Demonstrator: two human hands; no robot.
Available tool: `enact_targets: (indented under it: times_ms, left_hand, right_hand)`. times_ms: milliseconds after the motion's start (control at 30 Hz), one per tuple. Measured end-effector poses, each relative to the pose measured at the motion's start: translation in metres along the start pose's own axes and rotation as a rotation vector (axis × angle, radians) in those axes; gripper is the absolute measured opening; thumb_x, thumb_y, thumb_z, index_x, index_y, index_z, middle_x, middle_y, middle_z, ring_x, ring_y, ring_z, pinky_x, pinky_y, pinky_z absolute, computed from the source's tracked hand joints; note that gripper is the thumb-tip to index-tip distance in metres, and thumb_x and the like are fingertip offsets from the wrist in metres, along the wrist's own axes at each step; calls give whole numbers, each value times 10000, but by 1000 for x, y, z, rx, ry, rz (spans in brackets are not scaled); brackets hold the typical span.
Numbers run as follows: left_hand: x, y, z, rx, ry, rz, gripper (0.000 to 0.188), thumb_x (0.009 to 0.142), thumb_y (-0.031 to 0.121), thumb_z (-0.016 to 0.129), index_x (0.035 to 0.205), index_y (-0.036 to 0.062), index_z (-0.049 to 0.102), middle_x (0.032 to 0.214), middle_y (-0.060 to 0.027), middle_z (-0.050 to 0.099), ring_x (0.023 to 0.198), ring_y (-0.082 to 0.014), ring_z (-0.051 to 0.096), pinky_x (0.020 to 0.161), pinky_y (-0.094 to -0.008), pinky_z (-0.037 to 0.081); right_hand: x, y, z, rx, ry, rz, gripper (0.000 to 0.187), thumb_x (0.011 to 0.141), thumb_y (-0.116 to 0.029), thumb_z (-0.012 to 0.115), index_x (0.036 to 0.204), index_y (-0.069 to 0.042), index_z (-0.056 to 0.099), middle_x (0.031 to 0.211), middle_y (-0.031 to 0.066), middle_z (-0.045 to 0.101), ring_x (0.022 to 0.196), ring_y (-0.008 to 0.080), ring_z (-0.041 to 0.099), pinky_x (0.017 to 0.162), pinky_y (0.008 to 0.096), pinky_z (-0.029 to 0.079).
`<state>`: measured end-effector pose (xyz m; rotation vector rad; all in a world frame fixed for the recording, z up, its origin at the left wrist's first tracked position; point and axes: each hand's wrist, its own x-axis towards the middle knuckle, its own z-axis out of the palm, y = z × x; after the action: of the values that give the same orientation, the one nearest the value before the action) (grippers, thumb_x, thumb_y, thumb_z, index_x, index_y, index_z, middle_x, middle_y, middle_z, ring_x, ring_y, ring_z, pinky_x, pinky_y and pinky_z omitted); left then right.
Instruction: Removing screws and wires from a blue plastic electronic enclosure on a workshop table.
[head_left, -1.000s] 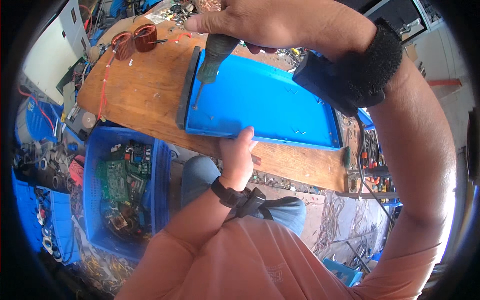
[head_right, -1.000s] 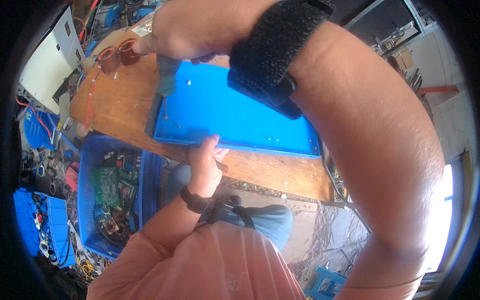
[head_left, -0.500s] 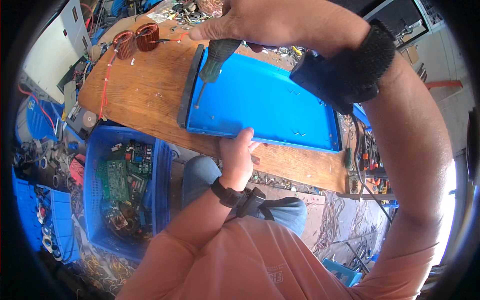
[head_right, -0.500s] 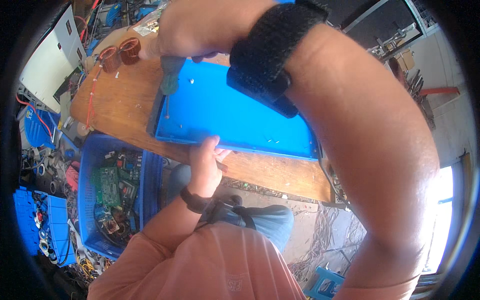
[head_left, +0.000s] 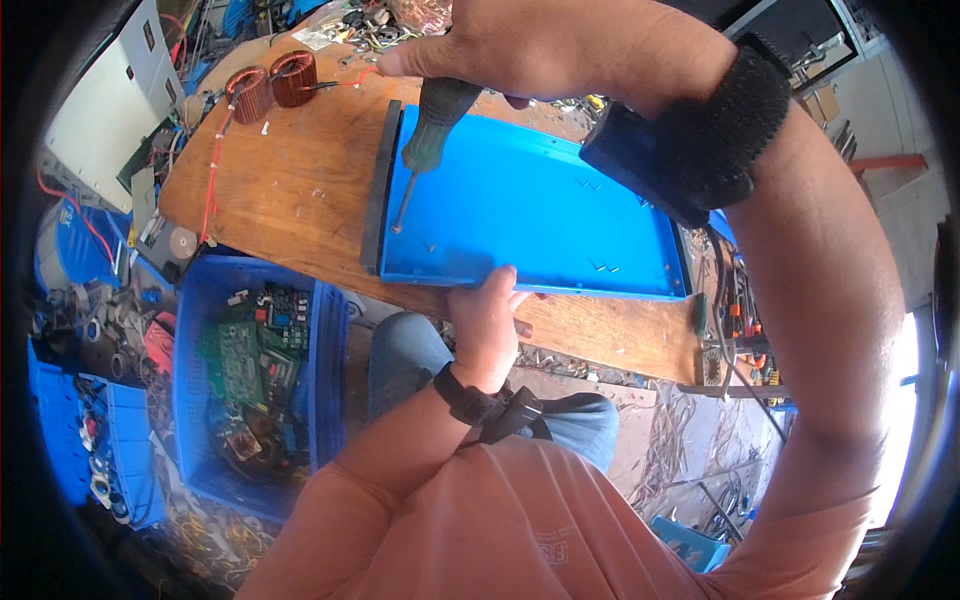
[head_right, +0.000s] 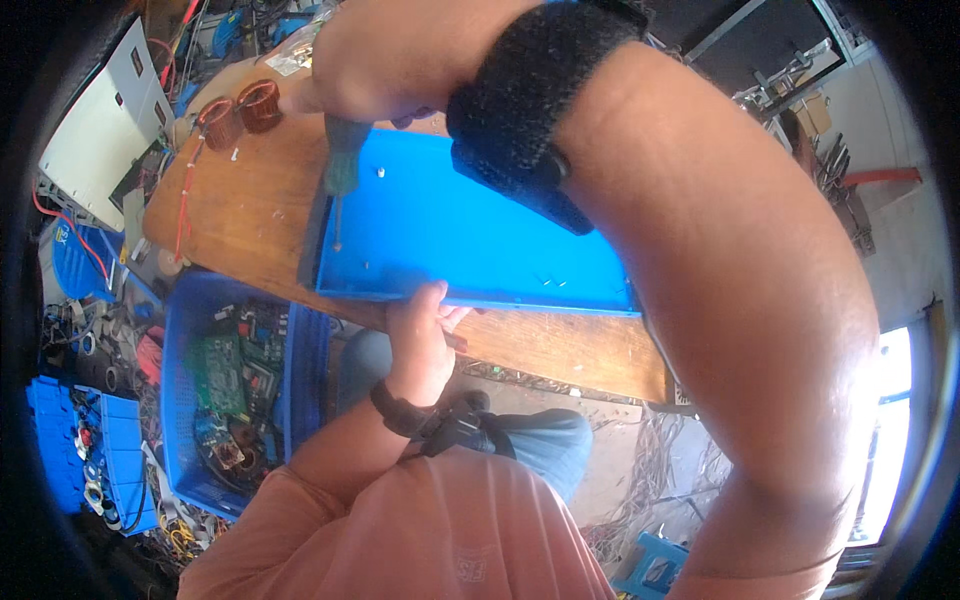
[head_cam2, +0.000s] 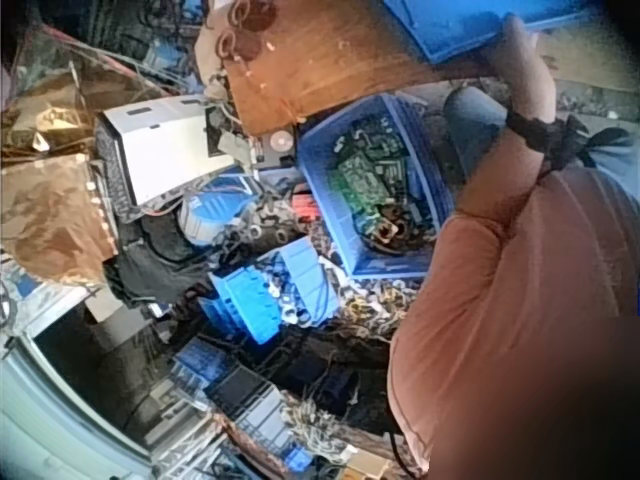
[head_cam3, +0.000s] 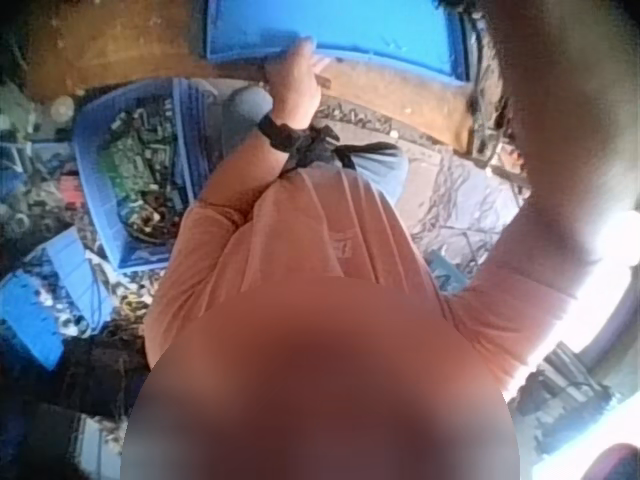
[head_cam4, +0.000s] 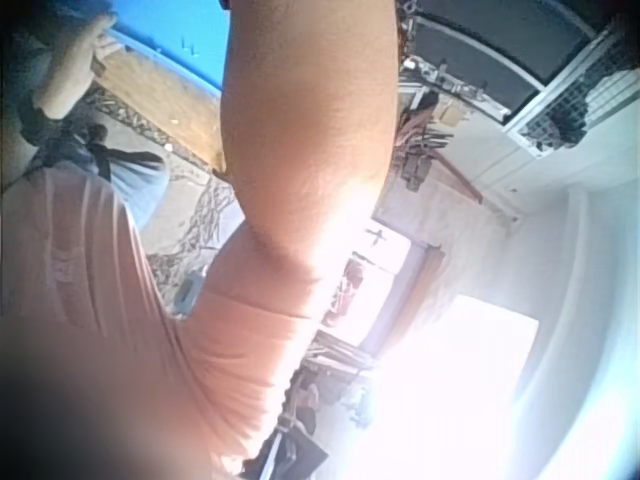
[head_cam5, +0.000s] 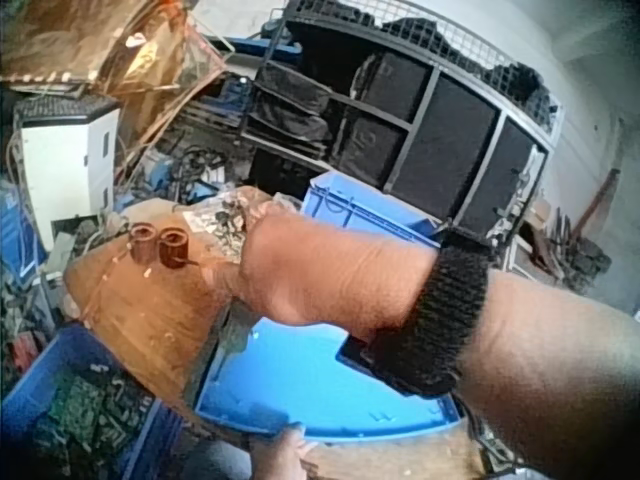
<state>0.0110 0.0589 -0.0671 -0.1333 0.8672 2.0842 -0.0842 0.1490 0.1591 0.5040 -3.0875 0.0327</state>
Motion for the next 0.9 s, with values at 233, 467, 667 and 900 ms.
enact_targets:
  times_ms: [233, 467, 667, 900]
  left_hand:
    - [1, -10, -1, -44, 49, 93, 212, 820, 102, 551, 956, -58, 521, 914, -100, 577, 764, -245, 649, 495, -272, 558]
    - [4, -20, -15, 48, -74, 28, 270, 866, 232, 518, 1017, 9, 505, 985, -111, 590, 969, -277, 620, 755, -330, 532]
    - [2, -27, -25, 200, -37, 97, 325, 861, 185, 575, 1064, -38, 455, 991, -174, 540, 1027, -297, 554, 822, -366, 502]
    - [-4, -7, -6, -59, -5, 29, 337, 858, 237, 550, 1090, 0, 486, 1048, -142, 559, 999, -278, 561, 948, -396, 409]
  right_hand:
    - [-19, -32, -37, 134, -121, -13, 287, 876, -186, 520, 875, 89, 601, 778, 255, 617, 745, 381, 606, 689, 410, 489]
    - [-28, -42, -37, 202, -208, 137, 322, 846, -203, 548, 798, 109, 610, 769, 297, 602, 755, 399, 611, 690, 421, 483]
    - [-32, -16, -42, -288, 81, -161, 250, 796, -156, 528, 760, 57, 653, 695, 270, 593, 691, 376, 609, 632, 423, 488]
    - [-229, -35, -25, -123, 733, 686, 315, 763, -194, 670, 1002, 5, 623, 865, 180, 648, 795, 328, 631, 715, 367, 496]
